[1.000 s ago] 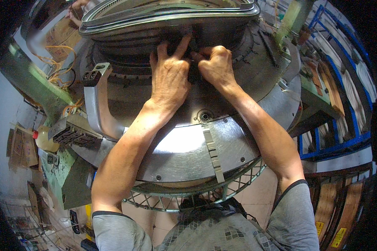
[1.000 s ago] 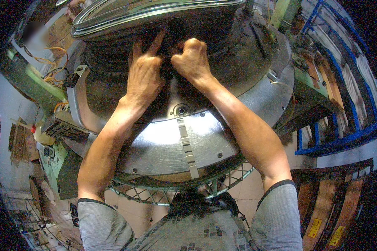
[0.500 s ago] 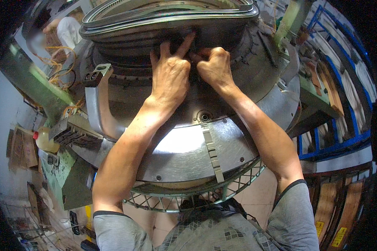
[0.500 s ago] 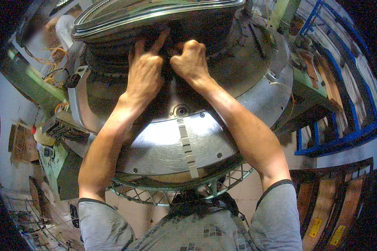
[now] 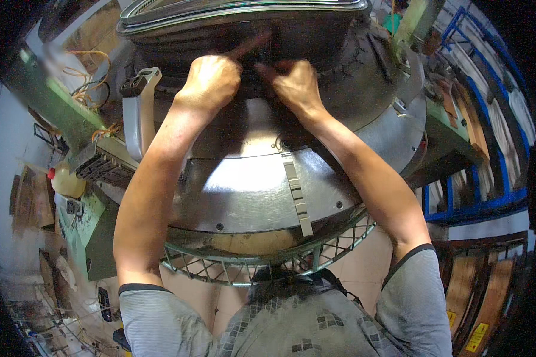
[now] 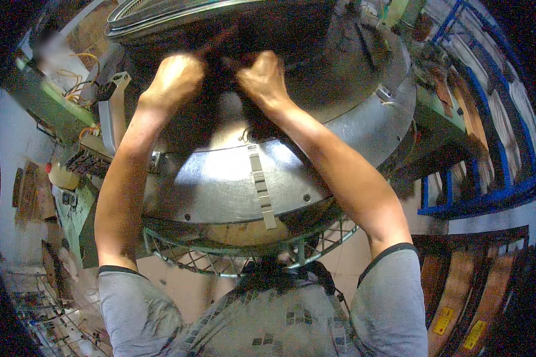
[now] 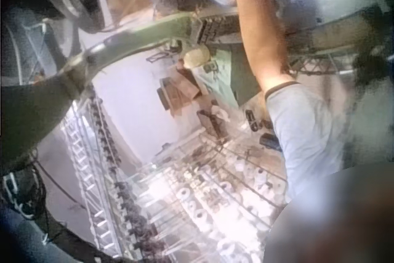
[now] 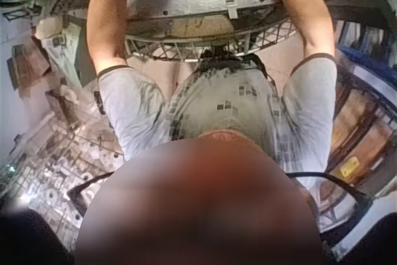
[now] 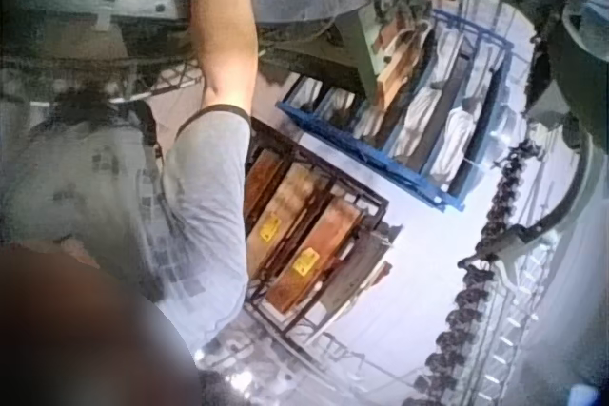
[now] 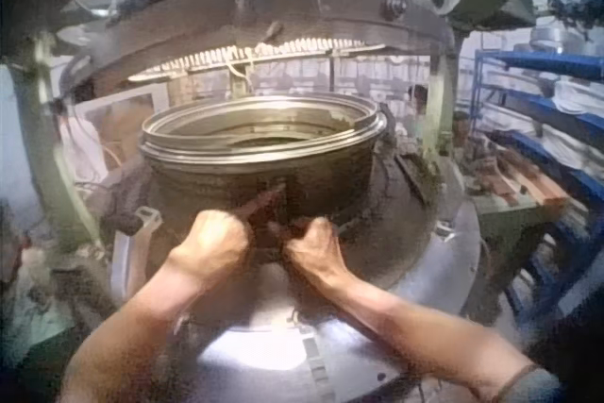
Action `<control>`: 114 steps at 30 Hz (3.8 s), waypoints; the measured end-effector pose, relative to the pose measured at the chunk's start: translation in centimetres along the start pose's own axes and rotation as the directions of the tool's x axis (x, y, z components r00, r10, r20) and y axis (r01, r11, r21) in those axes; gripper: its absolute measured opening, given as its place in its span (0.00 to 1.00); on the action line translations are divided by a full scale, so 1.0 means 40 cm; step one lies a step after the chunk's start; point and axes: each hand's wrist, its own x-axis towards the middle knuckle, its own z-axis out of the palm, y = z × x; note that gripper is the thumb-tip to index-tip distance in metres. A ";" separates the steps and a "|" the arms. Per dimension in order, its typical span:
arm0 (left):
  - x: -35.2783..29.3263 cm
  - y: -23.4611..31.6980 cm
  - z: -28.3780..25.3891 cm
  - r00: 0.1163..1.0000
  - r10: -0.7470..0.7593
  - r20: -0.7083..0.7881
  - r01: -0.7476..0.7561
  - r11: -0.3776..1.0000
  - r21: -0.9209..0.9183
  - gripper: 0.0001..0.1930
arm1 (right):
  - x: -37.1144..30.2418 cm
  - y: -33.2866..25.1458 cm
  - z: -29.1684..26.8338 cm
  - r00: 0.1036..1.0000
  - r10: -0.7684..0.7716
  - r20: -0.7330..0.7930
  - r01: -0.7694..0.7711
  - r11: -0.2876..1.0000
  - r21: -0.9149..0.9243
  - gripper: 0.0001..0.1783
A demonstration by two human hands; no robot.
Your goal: The person repeatedly picks up small rectangular metal pieces from a wooden tray and inserts them into slots on a large circular metal machine. The person handles the pieces one at a time, placing them into the machine's rim.
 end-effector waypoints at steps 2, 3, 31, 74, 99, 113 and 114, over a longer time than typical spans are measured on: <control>-0.005 -0.001 0.002 1.000 -0.023 -0.002 0.023 0.999 -0.043 0.09 | -0.021 0.019 0.002 0.999 -0.032 0.039 0.031 0.998 0.046 0.16; -0.005 -0.004 -0.003 1.000 -0.007 0.025 0.007 1.000 -0.028 0.09 | -0.024 0.024 0.006 0.997 -0.074 0.021 0.072 0.996 0.056 0.13; 0.070 -0.065 -0.138 0.985 0.088 0.147 -0.093 0.995 0.032 0.05 | 0.040 0.035 0.093 0.928 -0.099 -0.359 0.103 0.995 -0.010 0.12; 0.060 -0.086 -0.121 0.954 0.289 -0.082 -0.294 0.954 -0.064 0.08 | 0.138 -0.003 0.000 0.949 -0.215 -0.230 0.102 0.901 -0.421 0.24; -0.094 0.056 0.015 0.964 -0.120 -0.236 0.079 0.981 -0.176 0.03 | 0.142 -0.020 -0.030 0.999 0.006 0.039 -0.029 0.781 0.624 0.14; 0.005 0.103 0.041 1.000 -0.018 0.005 0.018 1.000 -0.005 0.26 | 0.045 0.002 -0.138 0.976 -0.196 -0.092 0.104 0.799 -0.592 0.21; 0.010 0.113 0.015 0.962 -0.078 0.261 0.082 0.997 -0.006 0.25 | 0.000 -0.021 -0.177 0.964 -0.264 -0.010 0.230 0.856 -0.464 0.19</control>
